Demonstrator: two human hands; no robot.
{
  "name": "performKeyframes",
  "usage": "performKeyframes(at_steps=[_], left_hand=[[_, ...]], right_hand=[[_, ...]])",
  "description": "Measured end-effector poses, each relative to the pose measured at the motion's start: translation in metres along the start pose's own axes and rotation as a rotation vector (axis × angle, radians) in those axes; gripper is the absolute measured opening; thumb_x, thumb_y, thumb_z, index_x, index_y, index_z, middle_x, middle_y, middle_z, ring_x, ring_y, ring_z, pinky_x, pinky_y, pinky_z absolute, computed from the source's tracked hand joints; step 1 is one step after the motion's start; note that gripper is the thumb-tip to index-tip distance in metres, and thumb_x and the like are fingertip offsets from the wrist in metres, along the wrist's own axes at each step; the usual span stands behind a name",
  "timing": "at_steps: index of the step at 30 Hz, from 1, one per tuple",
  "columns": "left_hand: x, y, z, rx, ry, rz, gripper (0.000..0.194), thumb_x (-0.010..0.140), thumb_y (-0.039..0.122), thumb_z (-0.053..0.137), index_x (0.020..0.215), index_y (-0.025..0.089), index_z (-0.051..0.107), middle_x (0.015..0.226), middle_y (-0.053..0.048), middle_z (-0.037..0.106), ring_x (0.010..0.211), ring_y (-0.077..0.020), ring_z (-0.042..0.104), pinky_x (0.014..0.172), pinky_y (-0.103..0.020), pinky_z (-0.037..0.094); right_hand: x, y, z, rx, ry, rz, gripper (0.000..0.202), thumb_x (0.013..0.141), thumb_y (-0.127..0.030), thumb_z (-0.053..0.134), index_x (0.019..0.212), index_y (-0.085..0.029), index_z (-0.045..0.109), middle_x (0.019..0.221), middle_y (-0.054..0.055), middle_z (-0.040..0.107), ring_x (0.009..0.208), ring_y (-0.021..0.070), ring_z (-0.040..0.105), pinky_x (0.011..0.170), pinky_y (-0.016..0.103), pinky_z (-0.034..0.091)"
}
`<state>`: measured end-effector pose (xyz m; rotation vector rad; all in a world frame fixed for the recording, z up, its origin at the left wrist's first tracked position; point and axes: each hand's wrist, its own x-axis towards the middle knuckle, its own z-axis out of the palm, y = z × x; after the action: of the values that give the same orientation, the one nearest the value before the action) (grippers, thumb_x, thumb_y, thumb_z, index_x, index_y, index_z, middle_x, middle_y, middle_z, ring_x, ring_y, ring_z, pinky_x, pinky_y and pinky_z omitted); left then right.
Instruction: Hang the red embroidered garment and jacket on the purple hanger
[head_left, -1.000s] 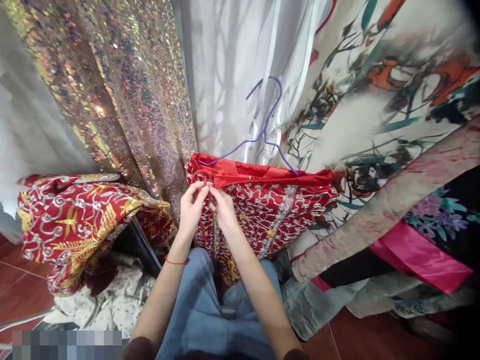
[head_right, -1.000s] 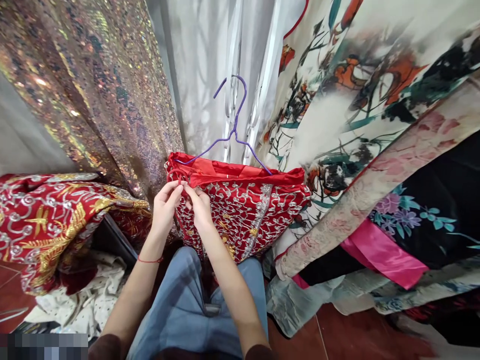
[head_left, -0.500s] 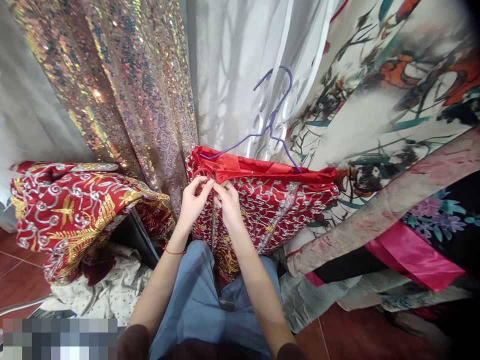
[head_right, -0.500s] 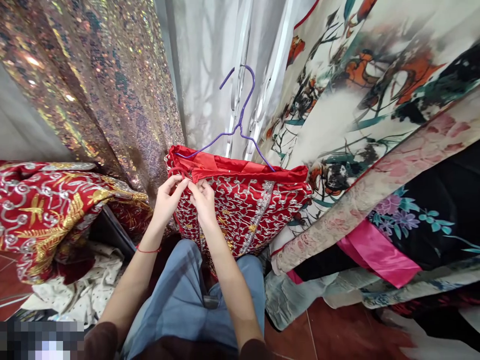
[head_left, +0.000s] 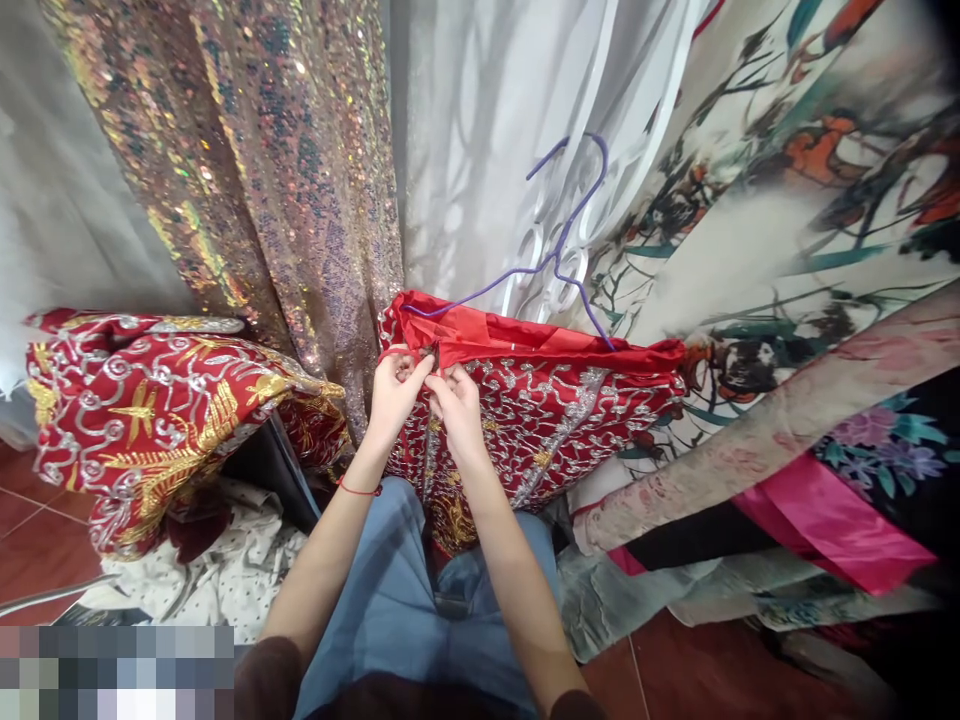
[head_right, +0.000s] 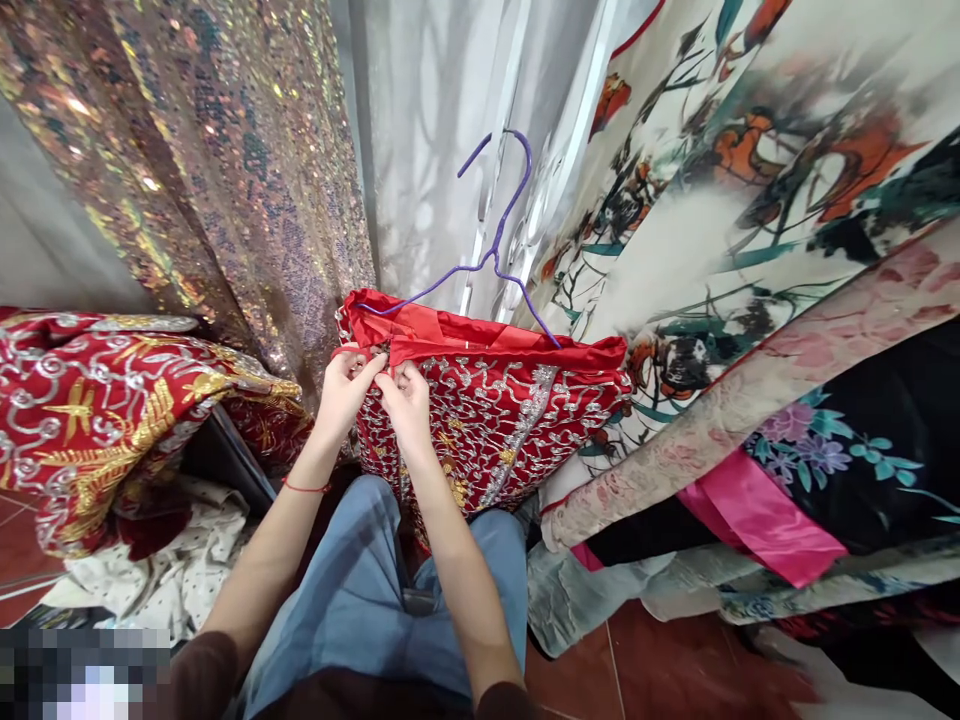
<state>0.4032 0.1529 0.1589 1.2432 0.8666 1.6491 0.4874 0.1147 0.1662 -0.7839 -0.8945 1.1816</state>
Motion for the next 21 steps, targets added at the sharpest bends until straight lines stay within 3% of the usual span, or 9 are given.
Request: performKeyframes(at_steps=[2,5,11,13,16,18,21], left_hand=[[-0.001,-0.002,0.001,-0.061,-0.016,-0.065,0.024,0.070,0.027,0.076,0.077,0.015,0.057,0.068,0.003,0.057,0.061,-0.0059,0.052,0.058,-0.016,0.042],[-0.005,-0.003,0.002,-0.147,-0.004,-0.146,0.025,0.067,0.026,0.076,0.076,0.015,0.055,0.065,0.005,0.055,0.056,-0.0045,0.050,0.055,-0.015,0.041],[-0.007,0.004,0.002,-0.199,0.085,-0.079,0.030,0.068,0.027,0.079,0.077,0.016,0.052,0.064,0.007,0.050,0.055,-0.0034,0.051,0.054,-0.014,0.041],[-0.007,0.008,-0.001,-0.213,0.093,-0.100,0.032,0.070,0.032,0.079,0.079,0.016,0.053,0.065,0.006,0.051,0.056,-0.0037,0.052,0.054,-0.014,0.041],[-0.007,0.016,-0.006,-0.192,0.112,-0.110,0.036,0.071,0.039,0.080,0.085,0.016,0.057,0.068,0.005,0.054,0.057,-0.0037,0.051,0.052,-0.014,0.039],[-0.007,0.022,-0.009,-0.158,0.086,-0.096,0.036,0.071,0.039,0.081,0.088,0.016,0.059,0.067,0.005,0.054,0.055,-0.0029,0.047,0.049,-0.013,0.036],[-0.009,0.032,-0.011,-0.136,0.025,-0.096,0.035,0.070,0.037,0.081,0.088,0.016,0.059,0.064,0.007,0.051,0.050,-0.0020,0.041,0.045,-0.013,0.030]], right_hand=[[0.003,0.002,-0.003,0.055,0.022,-0.019,0.030,0.066,-0.029,0.071,0.075,-0.021,0.044,0.062,-0.010,0.045,0.043,0.0002,0.027,0.041,0.019,0.017],[0.006,0.007,-0.003,0.175,-0.032,0.065,0.030,0.064,-0.029,0.068,0.077,-0.022,0.042,0.055,-0.013,0.039,0.038,-0.0002,0.023,0.040,0.019,0.014],[0.008,0.012,0.005,0.218,-0.152,0.144,0.023,0.066,-0.028,0.062,0.082,-0.022,0.048,0.046,-0.016,0.028,0.032,0.0007,0.019,0.038,0.018,0.011],[0.007,0.013,0.004,0.123,-0.166,0.124,0.019,0.070,-0.033,0.062,0.079,-0.021,0.051,0.045,-0.015,0.028,0.031,0.0016,0.022,0.036,0.019,0.013],[0.003,0.014,-0.004,-0.167,-0.107,-0.051,0.022,0.079,-0.041,0.061,0.086,-0.021,0.057,0.048,-0.011,0.040,0.034,0.0044,0.035,0.037,0.019,0.025],[-0.001,0.012,-0.012,-0.374,-0.074,-0.177,0.025,0.083,-0.045,0.061,0.089,-0.021,0.059,0.056,-0.008,0.051,0.042,0.0057,0.045,0.043,0.019,0.033],[-0.007,0.007,-0.023,-0.546,-0.073,-0.245,0.029,0.085,-0.049,0.060,0.082,-0.021,0.056,0.061,-0.005,0.055,0.050,0.0072,0.050,0.050,0.019,0.037]])
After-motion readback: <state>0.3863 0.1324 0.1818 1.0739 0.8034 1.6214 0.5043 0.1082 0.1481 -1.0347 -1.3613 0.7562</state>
